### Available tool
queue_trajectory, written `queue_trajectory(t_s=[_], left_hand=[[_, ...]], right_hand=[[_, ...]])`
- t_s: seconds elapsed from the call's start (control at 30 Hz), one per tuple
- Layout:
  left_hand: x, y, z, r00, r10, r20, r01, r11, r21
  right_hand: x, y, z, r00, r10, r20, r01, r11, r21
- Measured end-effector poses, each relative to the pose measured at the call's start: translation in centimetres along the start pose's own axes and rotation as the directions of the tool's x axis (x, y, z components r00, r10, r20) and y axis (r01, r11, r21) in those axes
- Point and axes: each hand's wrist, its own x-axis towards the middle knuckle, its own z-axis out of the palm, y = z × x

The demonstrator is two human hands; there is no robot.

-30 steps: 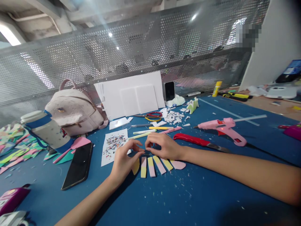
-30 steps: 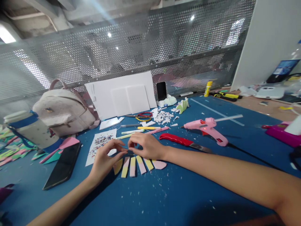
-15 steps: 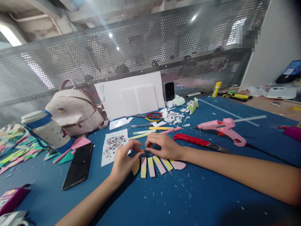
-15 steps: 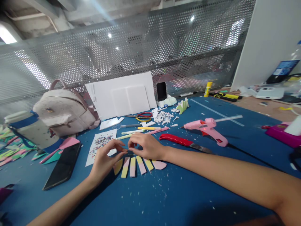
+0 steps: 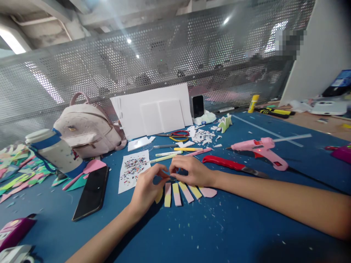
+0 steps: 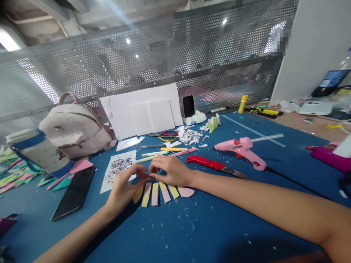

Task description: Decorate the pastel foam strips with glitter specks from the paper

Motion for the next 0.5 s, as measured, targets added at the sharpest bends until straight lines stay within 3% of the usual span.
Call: queue_trajectory(t_s=[0.5], left_hand=[[0.16,0.31,0.15,0.998,-0.058,0.040,0.060,0.997,-0.044]], right_hand=[[-0.11,-0.01,0.06,0.999,0.026,0.023,-0.025,0.999,-0.019]])
